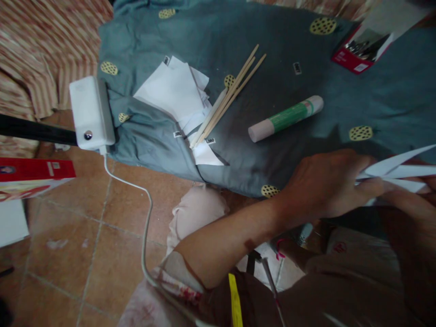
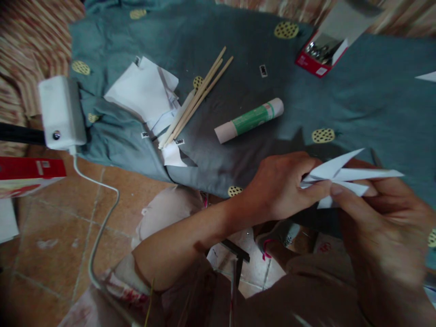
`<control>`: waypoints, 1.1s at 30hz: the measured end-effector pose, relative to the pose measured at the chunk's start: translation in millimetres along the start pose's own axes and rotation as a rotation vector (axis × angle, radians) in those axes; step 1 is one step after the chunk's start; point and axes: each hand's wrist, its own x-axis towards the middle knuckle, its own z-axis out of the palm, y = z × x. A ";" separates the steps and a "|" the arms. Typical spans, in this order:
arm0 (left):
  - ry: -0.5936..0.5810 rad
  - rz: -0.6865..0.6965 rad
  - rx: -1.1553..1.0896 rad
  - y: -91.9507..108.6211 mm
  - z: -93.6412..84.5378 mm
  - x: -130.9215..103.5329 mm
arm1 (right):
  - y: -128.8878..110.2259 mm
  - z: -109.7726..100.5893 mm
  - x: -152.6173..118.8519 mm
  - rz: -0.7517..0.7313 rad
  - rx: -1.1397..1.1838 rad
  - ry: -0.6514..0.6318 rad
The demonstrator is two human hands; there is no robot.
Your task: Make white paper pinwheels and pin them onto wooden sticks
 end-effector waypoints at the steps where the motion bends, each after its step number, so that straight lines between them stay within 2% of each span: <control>1: 0.005 0.000 0.002 0.6 0.0 -0.5 | 0.6 0.1 0.1 0.022 0.004 0.010; 5: -0.048 -0.009 0.009 5.5 -6.7 -2.1 | 3.8 1.1 1.3 0.090 0.062 0.033; 9: -0.050 -0.137 -0.055 10.2 -14.0 -4.3 | 6.1 1.9 1.9 0.096 0.220 -0.035; 12: -0.047 -0.299 -0.234 9.0 -14.7 -5.7 | 6.3 0.4 1.8 0.139 0.294 -0.152; 16: -0.029 -0.447 -0.601 3.4 -13.7 -4.8 | 6.1 -4.0 2.3 0.184 0.396 -0.321; 21: -0.053 -0.468 -0.646 2.5 -17.7 -4.9 | 8.6 -9.2 4.6 0.195 0.450 -0.382; 28: -0.031 -0.473 -0.615 4.9 -15.1 -5.3 | 16.4 -6.9 7.7 0.163 0.441 -0.355; 33: -0.030 -0.455 -0.541 6.2 -14.2 -5.9 | 16.3 -5.0 9.3 0.197 0.471 -0.338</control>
